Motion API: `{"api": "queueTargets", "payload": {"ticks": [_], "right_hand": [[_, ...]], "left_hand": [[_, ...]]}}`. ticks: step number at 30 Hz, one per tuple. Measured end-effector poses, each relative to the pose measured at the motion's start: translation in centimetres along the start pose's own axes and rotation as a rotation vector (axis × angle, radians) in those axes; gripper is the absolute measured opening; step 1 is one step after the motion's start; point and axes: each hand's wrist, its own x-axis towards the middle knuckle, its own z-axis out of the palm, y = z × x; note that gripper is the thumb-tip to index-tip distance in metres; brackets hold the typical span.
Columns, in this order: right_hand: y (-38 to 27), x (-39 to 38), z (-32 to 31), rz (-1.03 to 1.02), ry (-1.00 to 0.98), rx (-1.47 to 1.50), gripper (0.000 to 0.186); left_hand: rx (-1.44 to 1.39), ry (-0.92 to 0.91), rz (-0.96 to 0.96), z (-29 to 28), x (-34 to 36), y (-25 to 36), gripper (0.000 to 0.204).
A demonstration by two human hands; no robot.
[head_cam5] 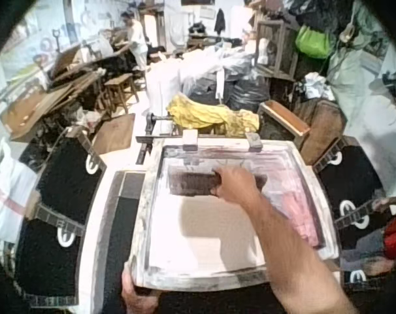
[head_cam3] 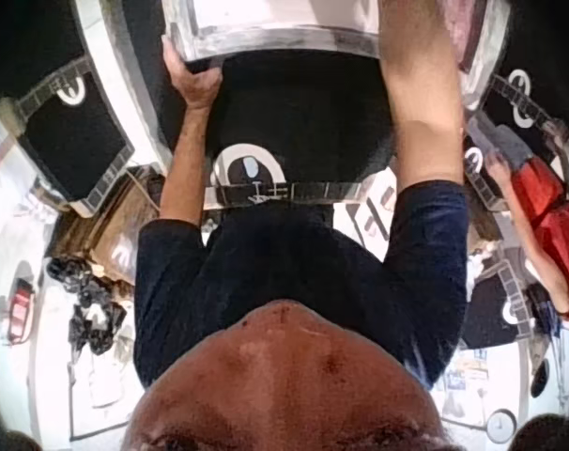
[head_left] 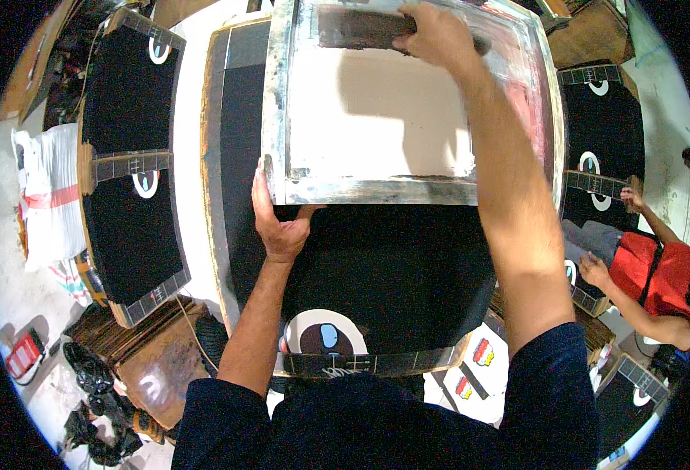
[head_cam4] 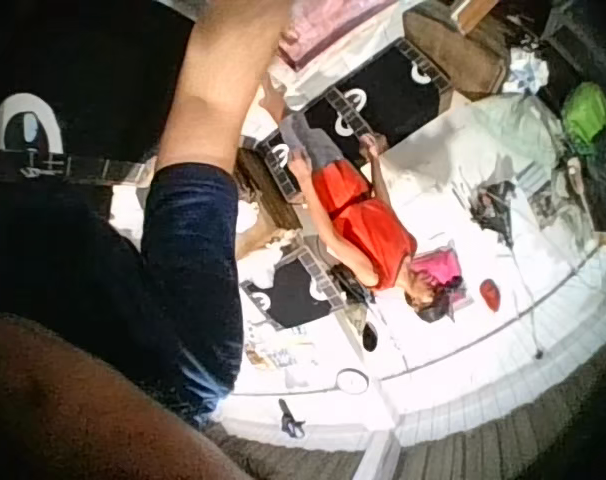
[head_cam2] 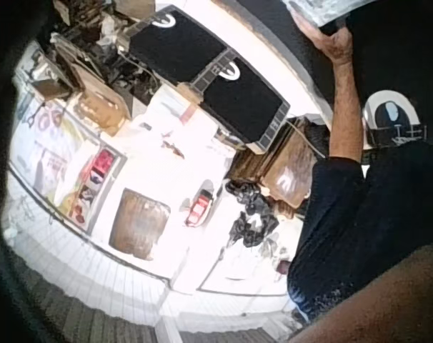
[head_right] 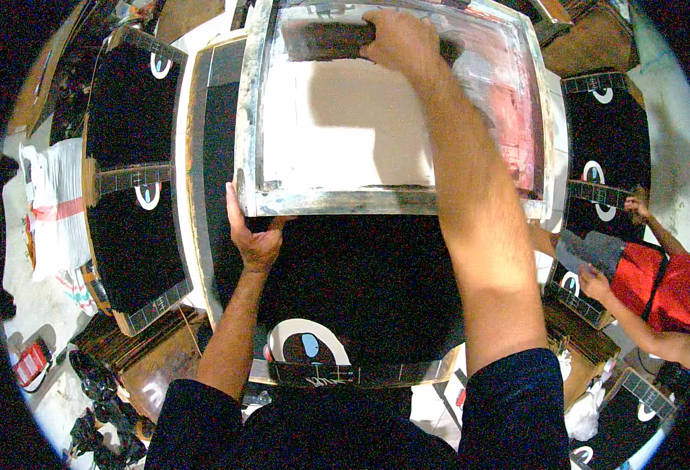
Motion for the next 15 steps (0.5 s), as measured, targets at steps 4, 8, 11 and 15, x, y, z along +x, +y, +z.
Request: {"api": "queueTargets", "payload": {"ticks": [4, 8, 11, 15], "right_hand": [[-5.4, -11.0, -1.3, -0.034, 0.128, -0.057, 0.033], [-11.1, -21.3, -5.0, 0.100, -0.024, 0.058, 0.036], [-12.7, -23.1, -5.1, 0.150, 0.071, 0.060, 0.037], [-13.4, -23.3, -5.7, 0.048, 0.212, -0.077, 0.037]], "left_hand": [[-0.047, -0.001, -0.022, 0.0, 0.0, 0.1, 0.110], [-0.046, 0.029, 0.025, 0.1, 0.3, 0.1, 0.108], [-0.056, 0.062, 0.120, 0.1, 0.7, 0.3, 0.105], [-0.161, 0.088, 0.073, -1.2, 2.1, 2.8, 0.103]]}}
